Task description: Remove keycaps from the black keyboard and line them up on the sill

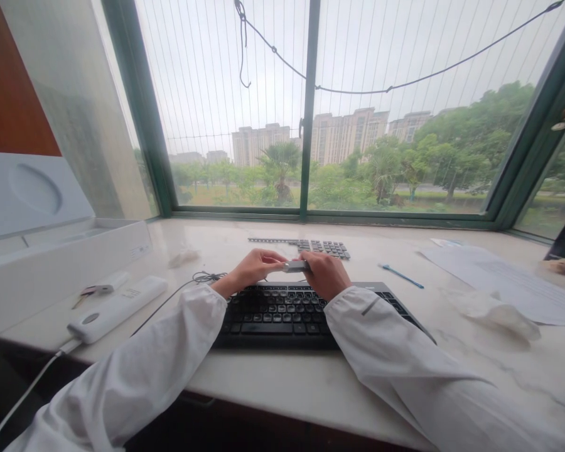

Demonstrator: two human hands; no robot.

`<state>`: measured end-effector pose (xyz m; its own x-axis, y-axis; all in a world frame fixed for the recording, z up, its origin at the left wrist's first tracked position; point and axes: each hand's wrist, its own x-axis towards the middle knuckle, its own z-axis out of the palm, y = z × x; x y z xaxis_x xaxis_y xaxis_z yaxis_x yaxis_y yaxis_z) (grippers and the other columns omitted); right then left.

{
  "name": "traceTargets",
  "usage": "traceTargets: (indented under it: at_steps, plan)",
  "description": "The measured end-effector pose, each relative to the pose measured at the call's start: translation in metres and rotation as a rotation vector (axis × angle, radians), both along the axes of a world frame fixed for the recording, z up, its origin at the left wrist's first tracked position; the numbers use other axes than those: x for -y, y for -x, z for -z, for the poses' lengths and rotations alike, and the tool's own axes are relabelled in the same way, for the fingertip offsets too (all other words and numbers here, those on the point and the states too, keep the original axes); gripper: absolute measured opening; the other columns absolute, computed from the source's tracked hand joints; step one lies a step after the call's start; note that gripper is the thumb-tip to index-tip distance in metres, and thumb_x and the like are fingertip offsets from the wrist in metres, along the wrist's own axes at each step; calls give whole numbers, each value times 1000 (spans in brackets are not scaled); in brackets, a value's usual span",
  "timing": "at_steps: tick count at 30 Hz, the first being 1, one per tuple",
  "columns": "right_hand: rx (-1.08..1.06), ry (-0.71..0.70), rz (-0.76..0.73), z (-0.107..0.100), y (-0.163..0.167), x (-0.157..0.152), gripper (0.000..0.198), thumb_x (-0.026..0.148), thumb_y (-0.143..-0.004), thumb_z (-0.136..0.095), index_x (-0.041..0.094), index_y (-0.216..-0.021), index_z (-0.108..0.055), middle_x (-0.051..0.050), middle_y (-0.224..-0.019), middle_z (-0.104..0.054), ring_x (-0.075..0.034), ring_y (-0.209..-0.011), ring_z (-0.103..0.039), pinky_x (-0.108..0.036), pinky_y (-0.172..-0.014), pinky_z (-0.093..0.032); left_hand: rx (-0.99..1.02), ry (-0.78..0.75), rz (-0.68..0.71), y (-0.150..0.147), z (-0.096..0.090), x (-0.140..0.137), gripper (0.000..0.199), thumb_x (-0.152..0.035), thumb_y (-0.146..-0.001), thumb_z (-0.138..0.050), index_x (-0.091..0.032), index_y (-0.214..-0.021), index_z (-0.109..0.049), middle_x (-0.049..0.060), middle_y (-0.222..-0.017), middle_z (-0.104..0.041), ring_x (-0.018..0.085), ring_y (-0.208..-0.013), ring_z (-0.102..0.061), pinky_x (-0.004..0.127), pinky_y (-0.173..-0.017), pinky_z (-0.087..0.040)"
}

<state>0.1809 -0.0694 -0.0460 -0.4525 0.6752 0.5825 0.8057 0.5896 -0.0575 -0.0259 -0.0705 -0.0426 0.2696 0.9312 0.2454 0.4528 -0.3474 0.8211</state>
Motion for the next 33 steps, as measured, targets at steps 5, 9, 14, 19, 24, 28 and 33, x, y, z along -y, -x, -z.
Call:
traceTargets:
  at_steps: [5, 9, 14, 19, 24, 28, 33]
  plan:
    - [18, 121, -106, 3, 1, 2, 20, 18, -82, -47, 23, -96, -60, -3, -87, -68, -16, -80, -61, -23, -65, -33, -40, -83, -1, -1, 0, 0, 38, -46, -76, -64, -16, -96, -75, 7, -89, -73, 17, -75, -64, 22, -58, -47]
    - [23, 141, -101, 6, 3, 2, 23, 20, -81, -49, 24, -100, -60, -3, -89, -69, -16, -79, -62, -24, -65, -33, -19, -192, 53, -1, 4, -3, 34, -43, -77, -65, -16, -95, -75, 7, -96, -73, 20, -86, -66, 25, -69, -51]
    - [22, 143, -78, 8, 4, 2, 21, 20, -81, -48, 23, -100, -59, -3, -88, -68, -17, -78, -62, -24, -64, -32, -119, -312, 46, -1, 8, -1, 26, -26, -77, -64, -19, -100, -74, 6, -93, -74, 15, -75, -65, 21, -57, -48]
    - [18, 167, -170, 7, 4, 4, 21, 16, -81, -48, 20, -99, -59, -4, -90, -68, -16, -82, -61, -23, -68, -35, -199, -389, -12, -3, 6, 4, 22, -18, -73, -66, -20, -93, -76, 3, -82, -74, 11, -63, -61, 18, -52, -43]
    - [-24, 149, -221, 8, 6, 3, 19, 11, -82, -46, 18, -95, -58, -6, -90, -66, -15, -86, -60, -23, -73, -37, -237, -392, -27, -3, 3, 5, 21, -19, -74, -65, -20, -92, -75, 4, -85, -74, 13, -68, -62, 20, -56, -44]
    - [-73, 133, -62, 7, 8, -1, 18, 8, -85, -41, 16, -90, -56, -7, -89, -65, -16, -83, -58, -23, -71, -37, -259, -411, -89, -1, 5, 3, 22, -34, -75, -68, -18, -88, -75, 4, -83, -73, 13, -67, -61, 21, -56, -44]
    - [-63, 120, 17, 0, 6, 1, 20, 12, -91, -37, 18, -94, -56, -7, -91, -64, -16, -85, -56, -24, -71, -37, -313, -455, -195, 2, 5, 0, 25, -40, -73, -71, -19, -86, -75, 4, -79, -73, 12, -59, -58, 22, -57, -45]
